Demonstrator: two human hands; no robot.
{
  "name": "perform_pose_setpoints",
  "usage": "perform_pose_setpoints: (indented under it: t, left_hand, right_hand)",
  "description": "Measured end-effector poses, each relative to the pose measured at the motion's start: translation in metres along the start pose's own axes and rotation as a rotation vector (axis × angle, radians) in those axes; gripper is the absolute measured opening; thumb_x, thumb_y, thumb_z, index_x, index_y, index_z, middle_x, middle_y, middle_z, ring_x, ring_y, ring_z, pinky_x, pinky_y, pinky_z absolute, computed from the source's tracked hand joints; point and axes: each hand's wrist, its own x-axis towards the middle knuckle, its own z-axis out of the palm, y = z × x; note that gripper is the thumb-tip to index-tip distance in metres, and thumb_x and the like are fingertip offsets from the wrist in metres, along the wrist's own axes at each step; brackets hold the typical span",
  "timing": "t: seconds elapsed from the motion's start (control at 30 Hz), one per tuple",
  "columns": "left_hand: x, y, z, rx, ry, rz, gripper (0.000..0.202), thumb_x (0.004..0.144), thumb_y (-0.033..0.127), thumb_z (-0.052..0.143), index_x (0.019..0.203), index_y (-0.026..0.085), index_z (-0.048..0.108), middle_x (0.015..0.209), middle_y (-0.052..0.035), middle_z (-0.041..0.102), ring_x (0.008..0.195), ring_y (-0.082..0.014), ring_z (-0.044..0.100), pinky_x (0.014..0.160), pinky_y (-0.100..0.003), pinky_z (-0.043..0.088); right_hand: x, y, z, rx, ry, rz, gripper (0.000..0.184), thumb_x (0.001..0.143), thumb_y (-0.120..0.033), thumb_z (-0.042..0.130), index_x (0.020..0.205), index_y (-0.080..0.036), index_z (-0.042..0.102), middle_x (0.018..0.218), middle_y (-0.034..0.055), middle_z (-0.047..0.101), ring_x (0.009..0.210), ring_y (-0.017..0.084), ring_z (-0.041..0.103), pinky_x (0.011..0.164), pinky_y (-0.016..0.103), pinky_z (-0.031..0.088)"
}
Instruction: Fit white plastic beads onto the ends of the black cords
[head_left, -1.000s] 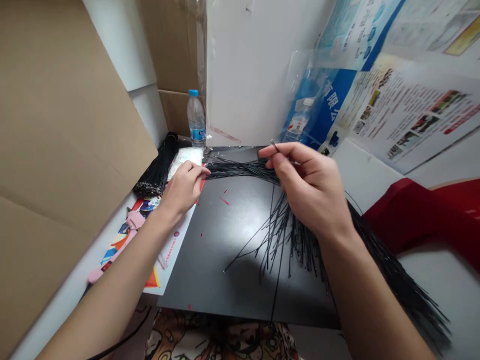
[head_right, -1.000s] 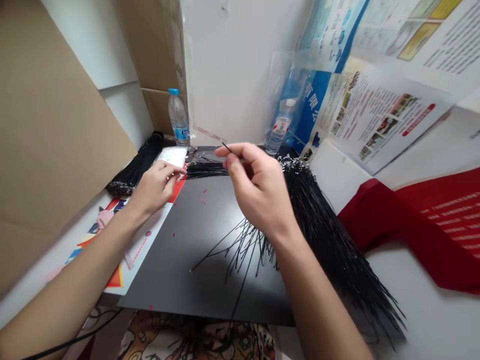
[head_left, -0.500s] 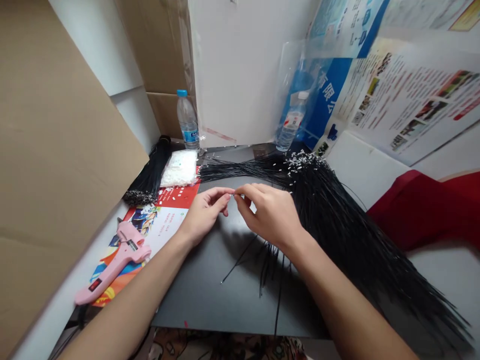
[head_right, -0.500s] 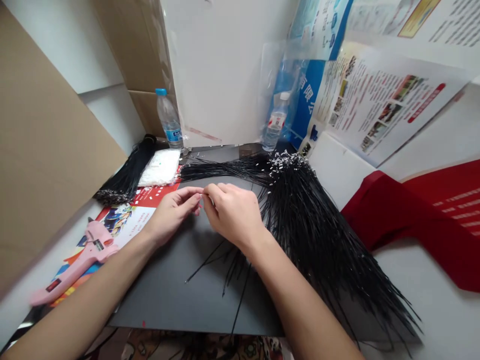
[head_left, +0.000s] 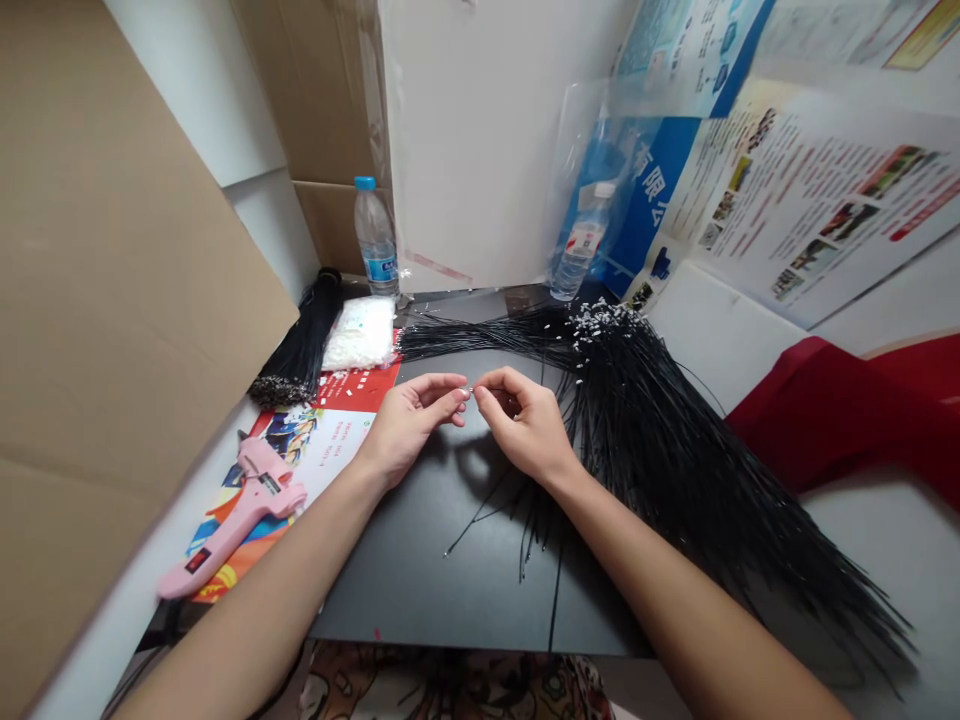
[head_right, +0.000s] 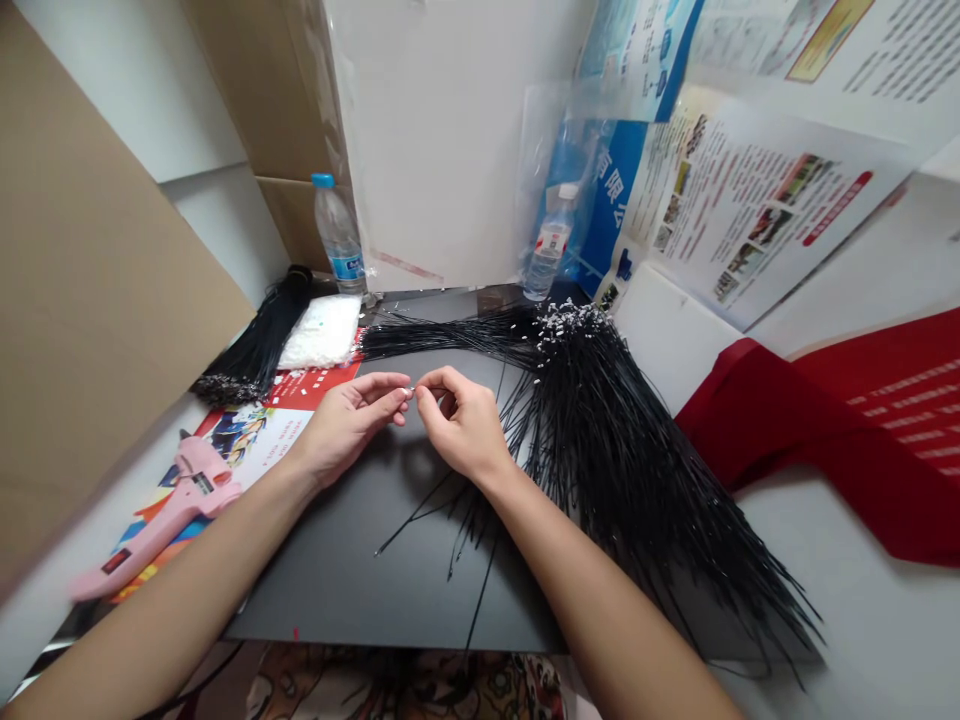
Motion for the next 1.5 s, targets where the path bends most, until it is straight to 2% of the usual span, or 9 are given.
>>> perform_pose_setpoints:
  t: [0.3, 0.5, 0.67, 0.77, 0.87, 0.93, 1.17, 1.4, 1.5]
  left_hand:
    - [0.0, -0.002, -0.001, -0.004, -0.005, 0.013, 0.031, 0.064, 0.031, 0.088, 0.084, 0.014, 0.072, 0.082, -0.0037, 0.072, 0.077, -0.0147, 0.066, 0.069, -0.028, 0.054]
    - [0.0, -0.003, -0.002, 0.028, 0.0, 0.015, 0.032, 0.069, 0.029, 0.084, 0.093, 0.014, 0.07, 0.085, -0.004, 0.074, 0.076, -0.0142, 0.066, 0.072, -0.029, 0.055]
    - [0.001, -0.005, -0.003, 0.045, 0.004, 0.012, 0.036, 0.067, 0.038, 0.087, 0.09, 0.015, 0.072, 0.084, -0.0038, 0.073, 0.078, -0.0138, 0.065, 0.069, -0.026, 0.053]
    - [0.001, -0.006, -0.003, 0.102, 0.007, 0.023, 0.037, 0.066, 0.043, 0.087, 0.086, 0.015, 0.074, 0.085, -0.0038, 0.073, 0.077, -0.0133, 0.063, 0.069, -0.026, 0.051]
    - [0.001, -0.006, -0.003, 0.176, -0.006, 0.039, 0.037, 0.067, 0.045, 0.085, 0.086, 0.015, 0.075, 0.083, -0.0049, 0.073, 0.078, -0.0152, 0.063, 0.07, -0.028, 0.05]
    - [0.0, -0.005, -0.003, 0.218, -0.014, 0.05, 0.035, 0.068, 0.044, 0.084, 0.086, 0.015, 0.075, 0.083, -0.0057, 0.073, 0.077, -0.0161, 0.063, 0.07, -0.029, 0.049]
    - [0.0, -0.003, -0.002, 0.348, -0.027, 0.109, 0.024, 0.072, 0.037, 0.079, 0.083, 0.016, 0.074, 0.077, -0.004, 0.072, 0.068, -0.0148, 0.061, 0.067, -0.029, 0.049]
    - [-0.003, -0.006, -0.004, 0.602, -0.034, 0.192, 0.015, 0.078, 0.031, 0.071, 0.083, 0.017, 0.075, 0.085, -0.007, 0.077, 0.075, -0.0198, 0.068, 0.072, -0.033, 0.052]
    - [-0.004, -0.006, -0.004, 0.615, -0.06, 0.194, 0.015, 0.079, 0.031, 0.07, 0.082, 0.017, 0.076, 0.085, -0.0073, 0.077, 0.076, -0.0202, 0.069, 0.074, -0.033, 0.051]
  right_hand:
    - [-0.002, 0.005, 0.002, -0.008, -0.027, 0.004, 0.016, 0.088, -0.032, 0.059, 0.085, -0.018, 0.065, 0.069, 0.0003, 0.065, 0.052, 0.009, 0.047, 0.052, 0.023, 0.037]
    - [-0.003, 0.003, 0.003, -0.017, -0.042, 0.009, 0.016, 0.088, -0.032, 0.058, 0.083, -0.019, 0.064, 0.069, 0.0005, 0.065, 0.054, 0.01, 0.049, 0.053, 0.024, 0.037]
    - [-0.003, 0.004, 0.005, -0.012, -0.052, 0.022, 0.016, 0.087, -0.033, 0.059, 0.083, -0.018, 0.064, 0.067, -0.0003, 0.062, 0.054, 0.01, 0.049, 0.054, 0.024, 0.038]
    - [-0.002, 0.005, 0.007, 0.112, -0.087, 0.096, 0.021, 0.087, -0.038, 0.06, 0.083, -0.018, 0.063, 0.072, 0.0014, 0.065, 0.059, 0.01, 0.053, 0.054, 0.023, 0.042]
    - [-0.001, 0.006, 0.01, 0.316, -0.137, 0.217, 0.032, 0.084, -0.049, 0.062, 0.086, -0.018, 0.06, 0.078, 0.0029, 0.067, 0.055, 0.009, 0.054, 0.048, 0.022, 0.042]
    - [-0.001, 0.007, 0.011, 0.37, -0.139, 0.255, 0.036, 0.081, -0.053, 0.065, 0.086, -0.018, 0.059, 0.078, 0.0024, 0.067, 0.053, 0.009, 0.053, 0.045, 0.021, 0.041]
    - [-0.003, 0.01, 0.012, 0.198, -0.072, 0.147, 0.024, 0.085, -0.041, 0.061, 0.085, -0.017, 0.064, 0.078, 0.0027, 0.068, 0.067, 0.011, 0.057, 0.056, 0.021, 0.044]
    - [-0.003, 0.007, 0.009, 0.111, -0.055, 0.125, 0.02, 0.086, -0.037, 0.059, 0.085, -0.018, 0.064, 0.079, 0.0017, 0.066, 0.065, 0.011, 0.056, 0.053, 0.02, 0.042]
    - [-0.003, 0.008, 0.01, 0.123, -0.075, 0.138, 0.021, 0.086, -0.038, 0.058, 0.086, -0.018, 0.064, 0.077, 0.0014, 0.064, 0.066, 0.011, 0.057, 0.052, 0.019, 0.042]
